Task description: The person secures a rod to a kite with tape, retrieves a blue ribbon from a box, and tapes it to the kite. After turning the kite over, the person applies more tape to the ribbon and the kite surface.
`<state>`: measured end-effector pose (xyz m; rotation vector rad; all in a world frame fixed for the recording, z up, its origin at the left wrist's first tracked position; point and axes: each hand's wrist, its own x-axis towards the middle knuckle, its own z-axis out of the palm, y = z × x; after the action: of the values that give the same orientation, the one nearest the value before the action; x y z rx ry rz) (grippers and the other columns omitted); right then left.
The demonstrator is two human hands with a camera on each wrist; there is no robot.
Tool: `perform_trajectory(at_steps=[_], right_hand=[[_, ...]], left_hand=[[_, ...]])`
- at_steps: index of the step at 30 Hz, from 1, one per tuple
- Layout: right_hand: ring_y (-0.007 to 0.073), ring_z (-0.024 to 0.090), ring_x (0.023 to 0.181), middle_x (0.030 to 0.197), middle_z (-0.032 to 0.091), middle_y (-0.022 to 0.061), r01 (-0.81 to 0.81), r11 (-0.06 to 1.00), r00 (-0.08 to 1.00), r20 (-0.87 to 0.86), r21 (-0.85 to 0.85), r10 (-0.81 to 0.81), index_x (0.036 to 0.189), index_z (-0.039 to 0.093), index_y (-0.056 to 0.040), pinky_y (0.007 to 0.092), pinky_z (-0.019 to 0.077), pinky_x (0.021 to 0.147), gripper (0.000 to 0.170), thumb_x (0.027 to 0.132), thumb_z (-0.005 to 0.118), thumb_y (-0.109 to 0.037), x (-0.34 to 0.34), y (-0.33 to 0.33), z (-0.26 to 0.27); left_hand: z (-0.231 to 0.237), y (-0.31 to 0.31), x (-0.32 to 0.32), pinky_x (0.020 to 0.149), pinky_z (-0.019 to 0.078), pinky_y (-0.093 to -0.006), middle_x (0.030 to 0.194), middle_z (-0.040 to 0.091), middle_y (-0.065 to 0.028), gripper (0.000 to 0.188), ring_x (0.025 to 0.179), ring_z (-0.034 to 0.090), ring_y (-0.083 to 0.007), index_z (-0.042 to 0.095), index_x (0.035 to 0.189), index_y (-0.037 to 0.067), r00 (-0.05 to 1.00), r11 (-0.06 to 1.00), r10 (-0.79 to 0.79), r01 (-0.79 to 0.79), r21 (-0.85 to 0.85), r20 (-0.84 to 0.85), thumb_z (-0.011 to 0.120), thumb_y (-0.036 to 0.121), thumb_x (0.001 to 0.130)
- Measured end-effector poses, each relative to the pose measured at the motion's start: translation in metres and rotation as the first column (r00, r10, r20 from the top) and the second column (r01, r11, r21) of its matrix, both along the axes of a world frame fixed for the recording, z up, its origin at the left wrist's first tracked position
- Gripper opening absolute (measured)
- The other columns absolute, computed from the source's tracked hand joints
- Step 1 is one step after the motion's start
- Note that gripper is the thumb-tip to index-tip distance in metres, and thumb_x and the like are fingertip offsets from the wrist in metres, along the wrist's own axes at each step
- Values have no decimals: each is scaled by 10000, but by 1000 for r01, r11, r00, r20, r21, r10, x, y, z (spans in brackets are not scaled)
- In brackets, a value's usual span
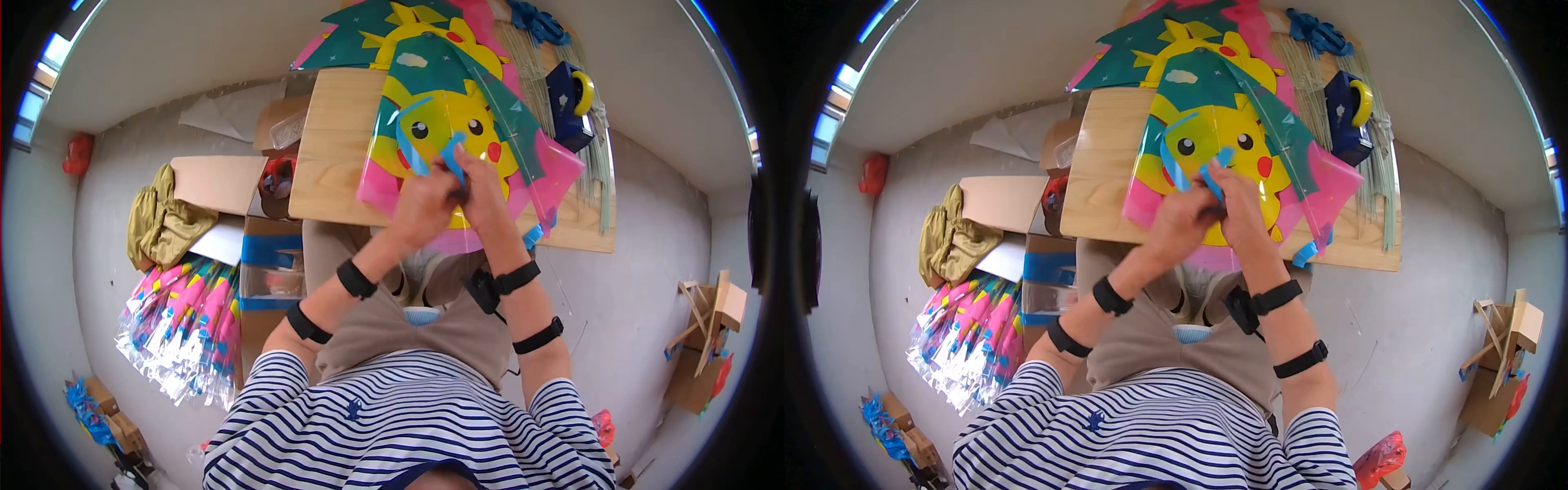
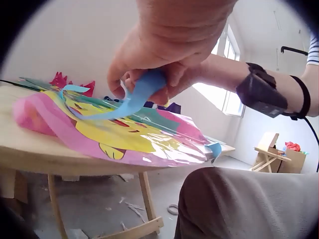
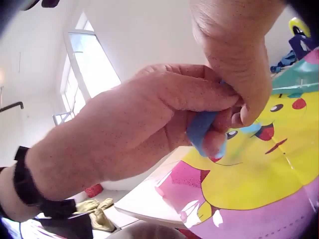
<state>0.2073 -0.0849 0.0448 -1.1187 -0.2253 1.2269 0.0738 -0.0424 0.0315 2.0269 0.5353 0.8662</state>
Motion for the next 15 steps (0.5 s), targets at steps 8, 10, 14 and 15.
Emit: perform_trajectory(at_steps=[8,10,14,15], right_hand=[[209,666,656,734,656,108,133,982,561,827,-137,39,931,615,-24,372,490,544,205,971,607,-224,24,-55,3],[267,673,660,750,663,123,106,983,165,978,-147,128,937,601,-42,398,492,559,243,925,667,-276,0,-75,-8],[321,669,664,761,660,112,-34,959,-316,913,-282,257,912,560,-75,417,501,559,374,812,756,-377,-62,-86,-23],[312,671,659,750,652,108,-32,946,-360,887,-322,289,909,555,-78,419,504,554,390,798,762,-389,-71,-84,-21]], left_hand=[[-31,24,-95,857,463,-477,1031,618,-149,282,1004,572,-365,669,1028,52,805,803,558,-464,374,-200,679,50,746],[-43,30,-107,863,456,-463,1045,619,-140,280,1007,574,-358,679,1030,74,771,806,579,-494,326,-265,661,55,751],[-40,27,-86,759,480,-469,909,649,-127,186,870,604,-368,676,945,42,799,767,584,-485,420,-146,655,32,760],[-38,31,-78,748,478,-465,880,649,-127,175,862,607,-365,674,935,40,809,774,576,-493,396,-118,654,29,762]])
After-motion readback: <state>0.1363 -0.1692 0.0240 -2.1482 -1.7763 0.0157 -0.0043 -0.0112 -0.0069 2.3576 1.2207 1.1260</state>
